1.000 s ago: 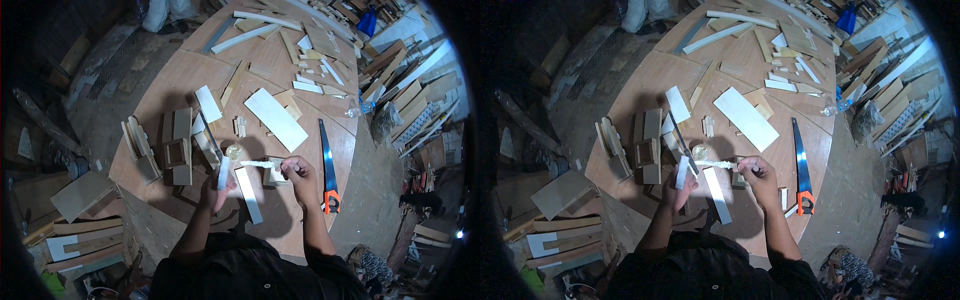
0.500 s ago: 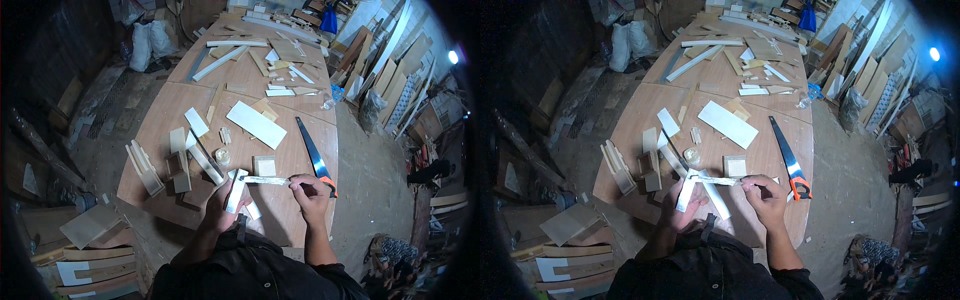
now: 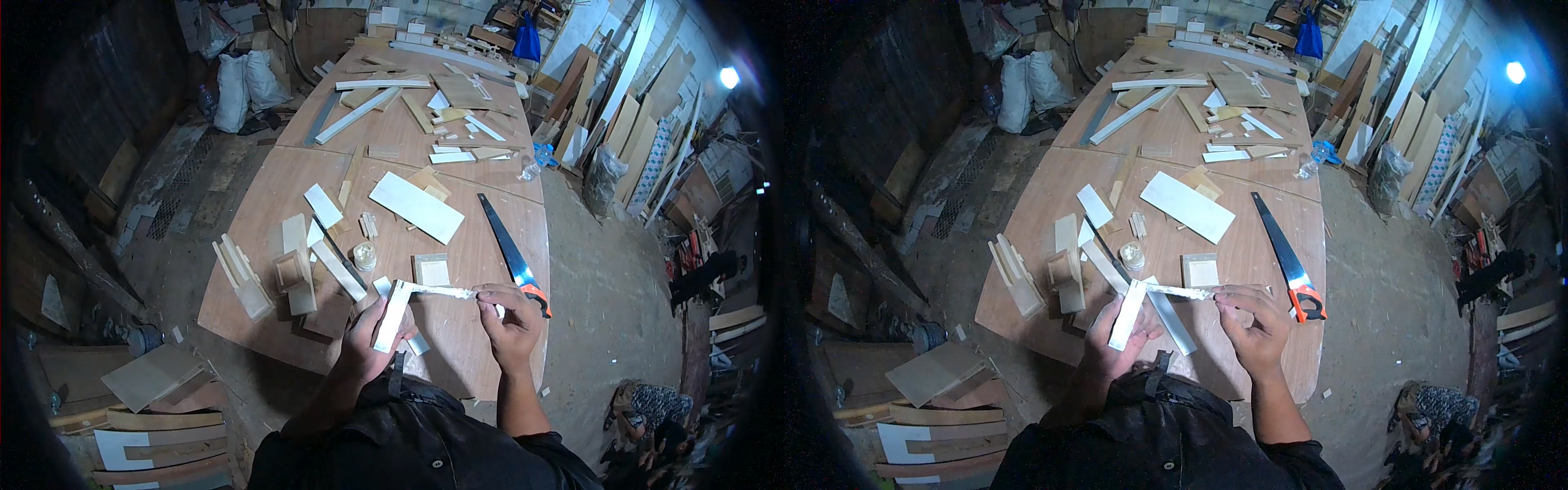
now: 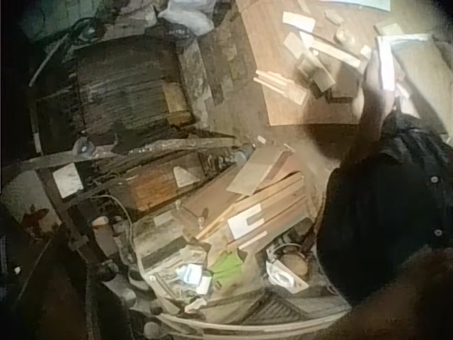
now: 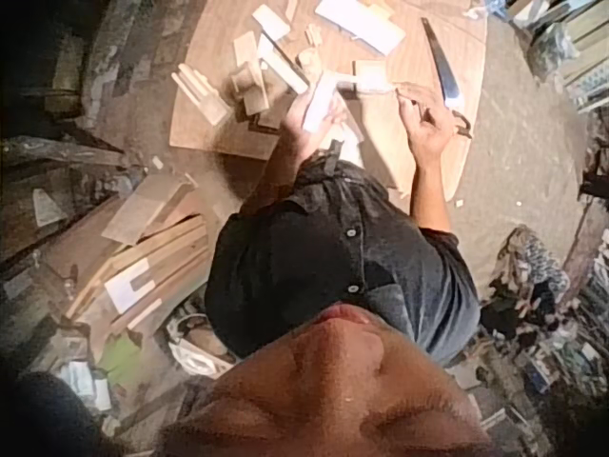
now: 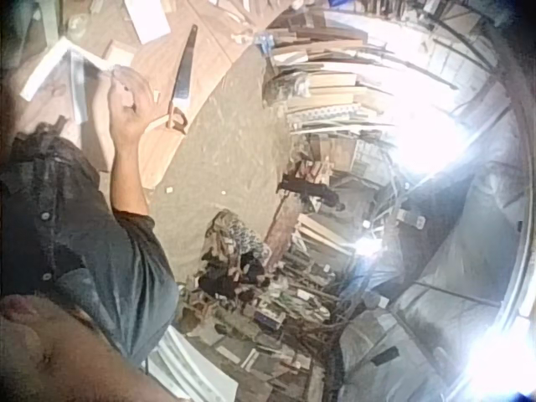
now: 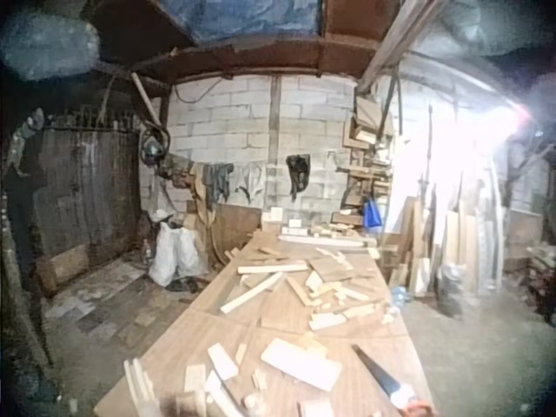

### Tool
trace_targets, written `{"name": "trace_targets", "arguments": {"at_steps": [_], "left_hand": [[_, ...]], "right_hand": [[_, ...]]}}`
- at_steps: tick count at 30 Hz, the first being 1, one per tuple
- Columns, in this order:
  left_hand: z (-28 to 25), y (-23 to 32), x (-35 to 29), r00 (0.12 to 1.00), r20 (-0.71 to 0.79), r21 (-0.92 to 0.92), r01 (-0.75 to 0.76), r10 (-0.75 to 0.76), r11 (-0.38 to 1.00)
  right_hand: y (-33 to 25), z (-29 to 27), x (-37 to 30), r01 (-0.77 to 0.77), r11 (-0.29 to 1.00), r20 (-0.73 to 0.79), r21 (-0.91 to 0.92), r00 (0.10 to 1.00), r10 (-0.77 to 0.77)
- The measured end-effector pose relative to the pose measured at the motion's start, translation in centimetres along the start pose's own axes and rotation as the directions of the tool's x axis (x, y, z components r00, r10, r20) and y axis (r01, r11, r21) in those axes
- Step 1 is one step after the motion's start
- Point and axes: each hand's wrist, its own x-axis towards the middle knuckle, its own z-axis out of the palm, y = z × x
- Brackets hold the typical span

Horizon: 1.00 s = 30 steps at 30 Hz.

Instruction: The person applies glue to the edges of small wooden pieces using a brush and then presses the pieces together to assemble a small wooden box on a workshop table.

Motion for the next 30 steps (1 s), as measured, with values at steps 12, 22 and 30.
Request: {"name": "trace_targets", "arguments": {"at_steps": [12,22,30], "left_hand": [[-2.7,-1.5,0.1,0.942,0.332,-0.218,0.036,0.039,0.975],[-6.4,-0.9,-2.0,1.000,-0.003,0.484,0.020,-0.021,0.875],[-10.0,-3.7,1.4,0.951,0.307,0.320,-0.133,0.030,0.938]], "right_hand": [[-0.8,-0.4,-0.9,-0.069,0.983,-0.095,0.172,0.992,0.086],[-1.1,-0.8,-1.1,-0.131,0.969,-0.073,0.208,0.986,0.149],[-1.7,-0.8,-0.9,0.012,0.993,-0.016,0.120,1.000,-0.010]]}}
